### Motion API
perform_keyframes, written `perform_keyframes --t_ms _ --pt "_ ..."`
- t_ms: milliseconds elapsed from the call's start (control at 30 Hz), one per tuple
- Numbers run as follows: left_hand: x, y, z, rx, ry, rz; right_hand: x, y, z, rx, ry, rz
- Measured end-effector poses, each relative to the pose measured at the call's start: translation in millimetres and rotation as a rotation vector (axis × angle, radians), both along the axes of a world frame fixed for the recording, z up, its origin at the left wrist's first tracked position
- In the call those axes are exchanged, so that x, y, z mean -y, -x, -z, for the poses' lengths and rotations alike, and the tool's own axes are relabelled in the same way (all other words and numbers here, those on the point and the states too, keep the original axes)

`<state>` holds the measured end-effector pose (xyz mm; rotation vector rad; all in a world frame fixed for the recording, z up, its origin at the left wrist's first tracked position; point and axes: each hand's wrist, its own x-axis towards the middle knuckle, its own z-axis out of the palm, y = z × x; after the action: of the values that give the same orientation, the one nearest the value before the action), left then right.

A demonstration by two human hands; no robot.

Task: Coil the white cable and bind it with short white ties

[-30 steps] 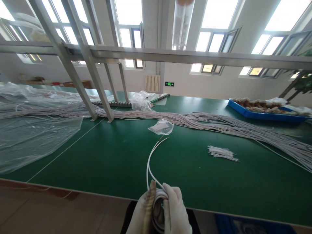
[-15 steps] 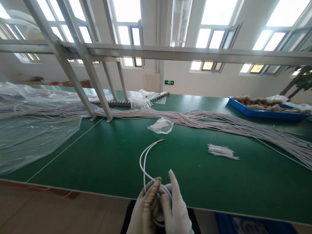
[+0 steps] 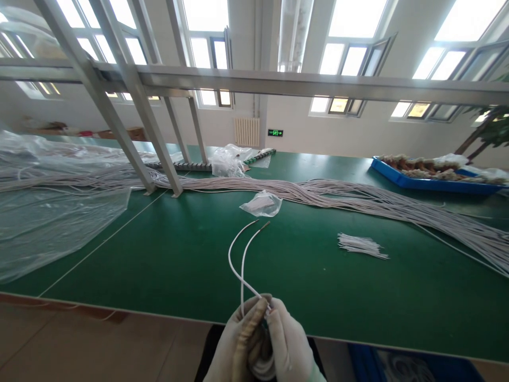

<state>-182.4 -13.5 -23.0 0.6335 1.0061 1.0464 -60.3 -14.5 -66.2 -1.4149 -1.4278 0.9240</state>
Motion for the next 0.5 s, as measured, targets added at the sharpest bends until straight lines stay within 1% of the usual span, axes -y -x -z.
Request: perform_keyframes --t_ms 67,100,167,233,300,333,400,433,500 --pt "-3 2 -1.3 0.04 0.08 0.012 -4 -3 -1.9 -0.001 0.033 -0.073" --pt "-4 4 -0.7 0.029 0.088 0.013 -5 -3 -1.6 0.002 0.034 -0.084" --pt "-5 8 1.4 -0.036 0.034 -0.019 -4 -1 0.8 0.025 0.016 -0.056" --pt "-4 11 2.0 -0.103 -0.054 -0.086 0 3 4.9 0.089 -0.003 0.002" --pt "-3 10 -0.2 -0.107 -0.072 -0.131 5 6 9.1 0.175 -0.004 0.052" --pt "-4 8 -1.9 -0.083 -0.035 -0.135 8 7 10.8 0.215 -0.007 0.069" --pt "-6 1 -5.0 -0.007 0.095 -0.131 10 8 13.2 0.291 -0.028 0.094" --pt "-8 -2 -5.4 0.03 0.152 -0.132 11 8 13.7 0.331 -0.05 0.101" --pt "-12 -7 -2.9 0.085 0.211 -0.13 9 6 14.1 0.411 -0.096 0.103"
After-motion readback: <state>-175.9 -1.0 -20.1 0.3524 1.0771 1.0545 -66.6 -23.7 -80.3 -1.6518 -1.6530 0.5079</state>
